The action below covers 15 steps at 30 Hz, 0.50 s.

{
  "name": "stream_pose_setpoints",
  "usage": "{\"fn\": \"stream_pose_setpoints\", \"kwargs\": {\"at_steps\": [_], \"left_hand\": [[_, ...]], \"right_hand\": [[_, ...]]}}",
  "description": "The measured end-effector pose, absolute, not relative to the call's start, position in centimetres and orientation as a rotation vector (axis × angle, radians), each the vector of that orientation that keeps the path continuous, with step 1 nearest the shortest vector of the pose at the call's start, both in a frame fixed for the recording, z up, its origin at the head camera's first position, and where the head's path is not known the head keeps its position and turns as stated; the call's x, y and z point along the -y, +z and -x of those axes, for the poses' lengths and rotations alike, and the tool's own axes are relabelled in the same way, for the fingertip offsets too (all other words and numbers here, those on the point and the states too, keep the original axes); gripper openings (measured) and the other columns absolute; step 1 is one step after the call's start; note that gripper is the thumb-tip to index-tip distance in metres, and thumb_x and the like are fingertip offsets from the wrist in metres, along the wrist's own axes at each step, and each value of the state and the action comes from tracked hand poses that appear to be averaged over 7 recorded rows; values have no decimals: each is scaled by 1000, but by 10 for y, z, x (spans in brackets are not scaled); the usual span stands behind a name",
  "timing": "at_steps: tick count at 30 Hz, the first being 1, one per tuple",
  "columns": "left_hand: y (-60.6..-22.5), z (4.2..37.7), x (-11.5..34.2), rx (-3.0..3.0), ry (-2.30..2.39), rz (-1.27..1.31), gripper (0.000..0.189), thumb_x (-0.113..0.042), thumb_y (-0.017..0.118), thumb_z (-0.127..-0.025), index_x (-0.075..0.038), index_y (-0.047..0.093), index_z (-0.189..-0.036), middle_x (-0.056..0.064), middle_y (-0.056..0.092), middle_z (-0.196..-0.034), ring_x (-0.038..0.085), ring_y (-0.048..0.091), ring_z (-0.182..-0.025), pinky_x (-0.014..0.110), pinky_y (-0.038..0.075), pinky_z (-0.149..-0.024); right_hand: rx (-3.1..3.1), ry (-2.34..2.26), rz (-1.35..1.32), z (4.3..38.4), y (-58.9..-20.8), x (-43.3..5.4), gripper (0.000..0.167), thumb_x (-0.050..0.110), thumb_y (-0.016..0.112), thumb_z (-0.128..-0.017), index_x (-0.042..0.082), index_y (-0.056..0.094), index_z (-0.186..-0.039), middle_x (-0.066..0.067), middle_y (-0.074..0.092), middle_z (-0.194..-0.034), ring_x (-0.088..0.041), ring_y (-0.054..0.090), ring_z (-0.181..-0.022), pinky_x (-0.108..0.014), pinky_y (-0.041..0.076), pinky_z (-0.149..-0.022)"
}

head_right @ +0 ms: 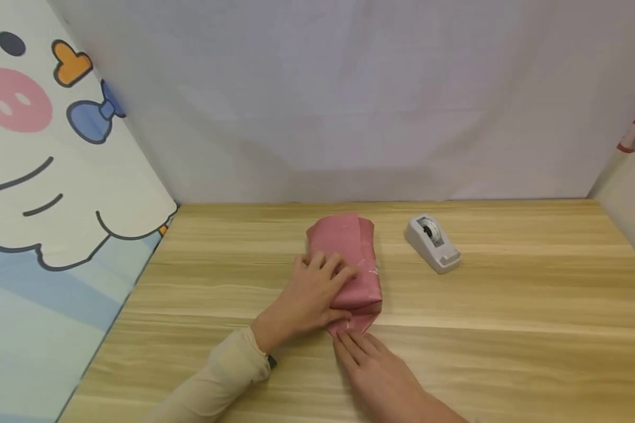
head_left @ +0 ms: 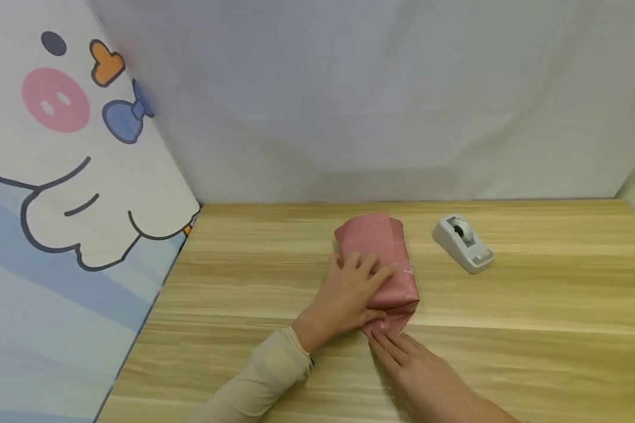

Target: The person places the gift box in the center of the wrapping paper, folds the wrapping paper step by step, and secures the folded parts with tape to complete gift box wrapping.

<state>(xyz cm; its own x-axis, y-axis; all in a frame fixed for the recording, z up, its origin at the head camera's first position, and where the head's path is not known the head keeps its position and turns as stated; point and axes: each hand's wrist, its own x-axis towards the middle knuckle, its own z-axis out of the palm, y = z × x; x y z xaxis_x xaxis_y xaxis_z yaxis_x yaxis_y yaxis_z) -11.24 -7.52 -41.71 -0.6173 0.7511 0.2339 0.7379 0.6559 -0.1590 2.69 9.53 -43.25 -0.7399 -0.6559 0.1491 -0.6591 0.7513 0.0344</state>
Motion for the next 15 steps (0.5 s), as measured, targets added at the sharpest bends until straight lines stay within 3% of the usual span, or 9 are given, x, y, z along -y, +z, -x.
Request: {"fn": "stream_pose_setpoints", "kwargs": {"at_steps": [6,15], "left_hand": [[-419,112,73,2596,88,1160,80,-78,70,-81,-35,49,-145,-2,52,-132,21,50,-110,48,47,-92],[-419,110,68,2611,147,1149,83,-77,67,-83,-34,46,-151,-1,52,-134,22,50,-111,48,47,-92]], "right_hand": [[2872,3,-1098,-33,-433,-98,60,36,69,-97,-1,60,-143,-15,64,-146,-29,62,-135,-43,53,-109],[3121,358,-722,-28,-423,-108,58,30,66,-102,-8,55,-145,-28,54,-152,-43,52,-142,-55,47,-113]]}}
